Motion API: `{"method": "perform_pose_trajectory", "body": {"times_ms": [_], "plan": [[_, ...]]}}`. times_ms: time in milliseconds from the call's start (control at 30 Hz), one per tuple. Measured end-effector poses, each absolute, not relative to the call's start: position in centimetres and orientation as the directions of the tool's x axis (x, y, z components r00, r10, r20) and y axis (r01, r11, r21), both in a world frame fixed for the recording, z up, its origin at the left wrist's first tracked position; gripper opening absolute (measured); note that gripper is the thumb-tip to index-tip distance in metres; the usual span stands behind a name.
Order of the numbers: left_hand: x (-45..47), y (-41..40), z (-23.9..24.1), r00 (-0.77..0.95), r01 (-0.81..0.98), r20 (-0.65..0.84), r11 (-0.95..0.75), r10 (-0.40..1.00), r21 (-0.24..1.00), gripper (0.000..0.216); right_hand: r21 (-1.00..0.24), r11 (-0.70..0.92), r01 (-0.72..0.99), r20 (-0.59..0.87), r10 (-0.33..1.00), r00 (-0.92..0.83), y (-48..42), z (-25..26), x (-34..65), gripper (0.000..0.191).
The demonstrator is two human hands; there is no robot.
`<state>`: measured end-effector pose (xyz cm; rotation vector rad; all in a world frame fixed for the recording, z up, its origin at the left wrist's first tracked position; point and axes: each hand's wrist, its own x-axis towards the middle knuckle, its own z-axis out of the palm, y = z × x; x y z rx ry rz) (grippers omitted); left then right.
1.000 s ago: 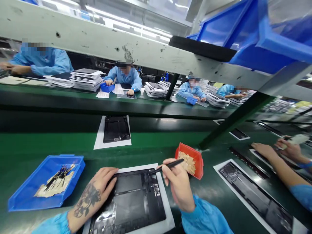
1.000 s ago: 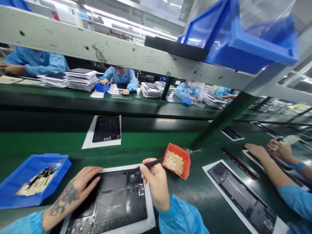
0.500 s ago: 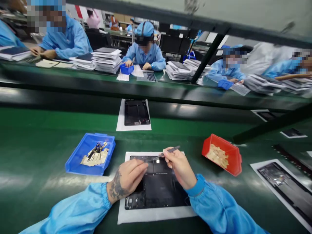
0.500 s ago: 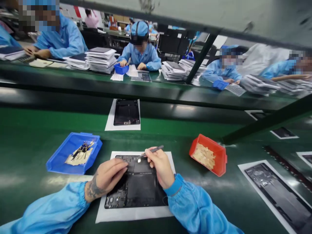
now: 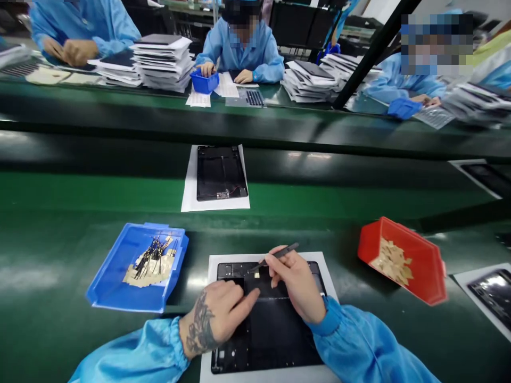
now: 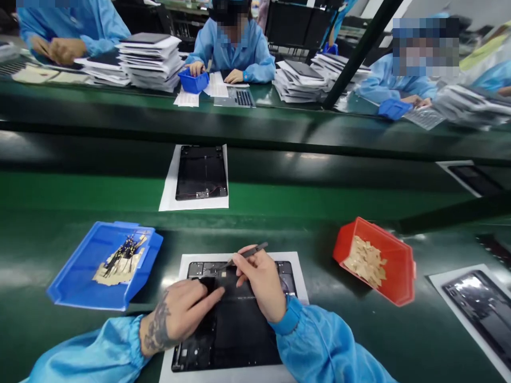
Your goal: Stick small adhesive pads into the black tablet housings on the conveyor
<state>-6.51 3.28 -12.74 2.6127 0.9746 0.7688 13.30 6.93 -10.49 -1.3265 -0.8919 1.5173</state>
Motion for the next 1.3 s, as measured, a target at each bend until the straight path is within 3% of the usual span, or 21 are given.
{"method": "perform_pose_trajectory", "body": {"times_ms": [167, 333, 500, 633, 833, 1100, 1300], "plan": [[-6.7, 3.3, -12.5, 0.608, 0.575, 0.381, -0.717, 0.697, 0.394, 0.037, -0.944, -0.292, -0.155, -0.300, 0.953, 0.031, 7.1, -10.5, 13.8, 0.027], [-6.6, 4.9, -12.3, 0.372, 0.769, 0.272, -0.459, 0.888, 0.445, 0.017, -0.955, -0.229, -0.188, -0.254, 0.960, 0.122, 8.0, -10.5, 14.4, 0.028], [-6.8, 6.0, -12.2, 0.370, 0.678, 0.190, -0.404, 0.909, 0.614, 0.017, -0.950, -0.243, -0.194, -0.267, 0.958, 0.108, 7.9, -10.5, 14.2, 0.031], [-7.0, 6.1, -12.1, 0.368, 0.636, 0.158, -0.372, 0.916, 0.676, 0.018, -0.960, -0.227, -0.161, -0.244, 0.966, 0.091, 7.8, -10.5, 14.3, 0.030], [-7.0, 6.0, -11.7, 0.385, 0.619, 0.128, -0.358, 0.914, 0.699, 0.015, -0.973, -0.199, -0.113, -0.208, 0.975, 0.075, 7.5, -10.4, 14.4, 0.027], [-6.2, 5.9, -12.0, 0.274, 0.680, 0.132, -0.289, 0.953, 0.674, 0.008, -0.972, -0.215, -0.089, -0.222, 0.973, 0.067, 6.8, -9.1, 14.6, 0.031], [-5.8, 5.9, -12.5, 0.228, 0.681, 0.152, -0.269, 0.962, 0.681, 0.007, -0.988, -0.135, -0.069, -0.138, 0.990, 0.035, 8.0, -6.9, 13.9, 0.030]]}}
